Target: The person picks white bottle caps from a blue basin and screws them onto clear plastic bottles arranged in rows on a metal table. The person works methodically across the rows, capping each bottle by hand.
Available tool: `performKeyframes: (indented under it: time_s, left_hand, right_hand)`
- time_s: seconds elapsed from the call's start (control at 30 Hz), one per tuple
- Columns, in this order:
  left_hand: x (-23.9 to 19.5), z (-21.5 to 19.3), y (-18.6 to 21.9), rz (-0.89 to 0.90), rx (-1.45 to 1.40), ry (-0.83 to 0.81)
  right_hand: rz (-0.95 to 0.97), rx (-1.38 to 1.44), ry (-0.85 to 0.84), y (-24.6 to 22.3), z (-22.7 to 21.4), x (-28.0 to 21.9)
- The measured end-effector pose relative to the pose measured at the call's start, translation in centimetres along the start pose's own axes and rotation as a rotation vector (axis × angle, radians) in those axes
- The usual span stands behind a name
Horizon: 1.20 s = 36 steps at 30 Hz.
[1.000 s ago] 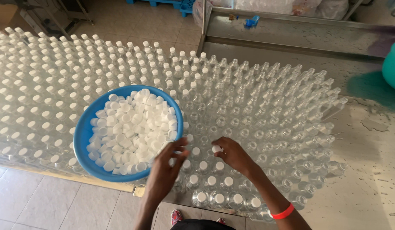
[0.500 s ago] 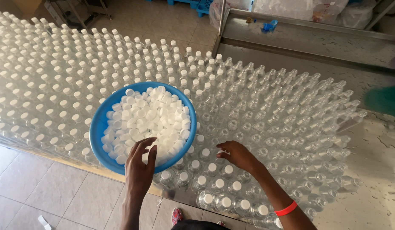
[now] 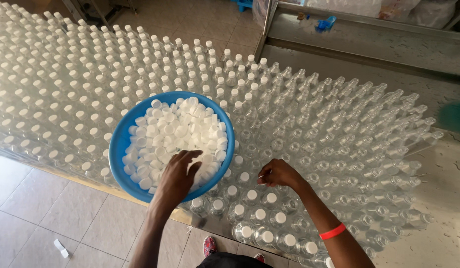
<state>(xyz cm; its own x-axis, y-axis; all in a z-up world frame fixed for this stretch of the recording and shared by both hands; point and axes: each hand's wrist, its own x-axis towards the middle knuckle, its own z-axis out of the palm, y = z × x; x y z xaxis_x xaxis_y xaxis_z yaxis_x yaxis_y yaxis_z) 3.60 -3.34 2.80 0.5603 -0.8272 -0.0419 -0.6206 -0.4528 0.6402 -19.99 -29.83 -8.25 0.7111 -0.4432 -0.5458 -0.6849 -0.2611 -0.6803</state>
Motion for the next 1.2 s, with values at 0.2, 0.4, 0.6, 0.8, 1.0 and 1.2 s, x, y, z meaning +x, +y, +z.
performKeyframes:
  time_s: [0.2,0.4,0.6,0.8,1.0,1.2]
  left_hand:
    - [2.1,1.7,1.3,0.133,0.223,-0.084]
    - [2.1,2.4,1.2,0.205,0.330,-0.038]
    - [-1.1,1.3,5.1,0.166,-0.198,0.096]
    - [-3.0,5.4,7.8,0.115,-0.794,-0.054]
    - [-1.5,7.1,9.1,0.134,-0.995,-0.181]
    - [-3.4,3.8,8.1,0.187,-0.682,-0.009]
  right_hand:
    - [0.054,0.057,-0.018,0.3,-0.4,1.3]
    - [-0.012,0.097,0.019,0.1,-0.2,0.0]
    - [-0.110,-0.230,0.122,-0.9,0.7,-3.4]
    - [-0.597,0.191,0.515,-9.1,0.5,-12.4]
    - [-0.797,-0.036,0.544,-9.8,-0.9,-13.2]
    - [-0.595,-0.207,0.452,-5.4,-1.9,-7.5]
